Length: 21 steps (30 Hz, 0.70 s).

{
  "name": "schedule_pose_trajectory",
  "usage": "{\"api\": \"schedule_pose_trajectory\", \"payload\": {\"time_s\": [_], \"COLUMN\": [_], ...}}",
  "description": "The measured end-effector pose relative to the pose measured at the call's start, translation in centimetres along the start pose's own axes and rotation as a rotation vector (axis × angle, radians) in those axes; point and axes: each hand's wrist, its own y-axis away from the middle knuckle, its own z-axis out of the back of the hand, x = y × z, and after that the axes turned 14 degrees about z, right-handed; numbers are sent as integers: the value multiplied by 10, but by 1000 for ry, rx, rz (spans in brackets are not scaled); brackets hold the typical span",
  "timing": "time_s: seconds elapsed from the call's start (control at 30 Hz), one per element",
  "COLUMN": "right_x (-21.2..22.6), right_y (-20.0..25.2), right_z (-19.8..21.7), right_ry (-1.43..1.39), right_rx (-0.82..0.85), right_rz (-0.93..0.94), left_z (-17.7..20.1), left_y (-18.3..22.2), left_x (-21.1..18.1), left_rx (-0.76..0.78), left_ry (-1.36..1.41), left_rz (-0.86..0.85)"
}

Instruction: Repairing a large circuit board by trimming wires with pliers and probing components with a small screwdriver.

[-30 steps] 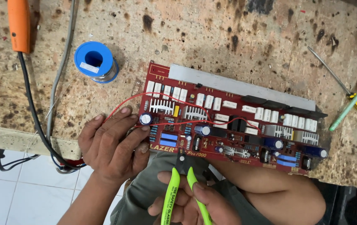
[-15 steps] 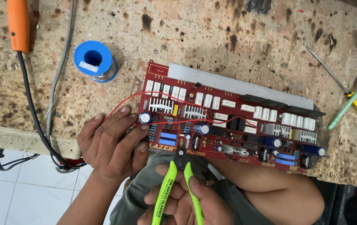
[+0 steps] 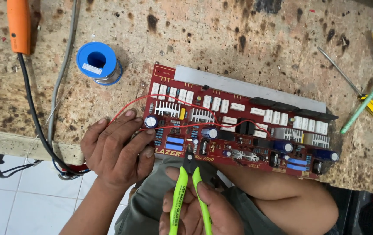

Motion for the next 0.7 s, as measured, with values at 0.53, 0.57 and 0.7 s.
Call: {"api": "schedule_pose_trajectory", "payload": {"time_s": [0.53, 0.57, 0.7], "right_x": [-13, -14, -17], "right_y": [-3, -3, -4], "right_z": [-14, -13, -9], "right_ry": [57, 57, 79], "right_rx": [-165, -164, -120], "right_rz": [175, 175, 184], "left_z": [1, 1, 1], "left_y": [1, 1, 1], "left_x": [0, 0, 0], "left_rx": [10, 10, 4], "left_ry": [5, 5, 5], "left_rz": [-2, -2, 0]}}
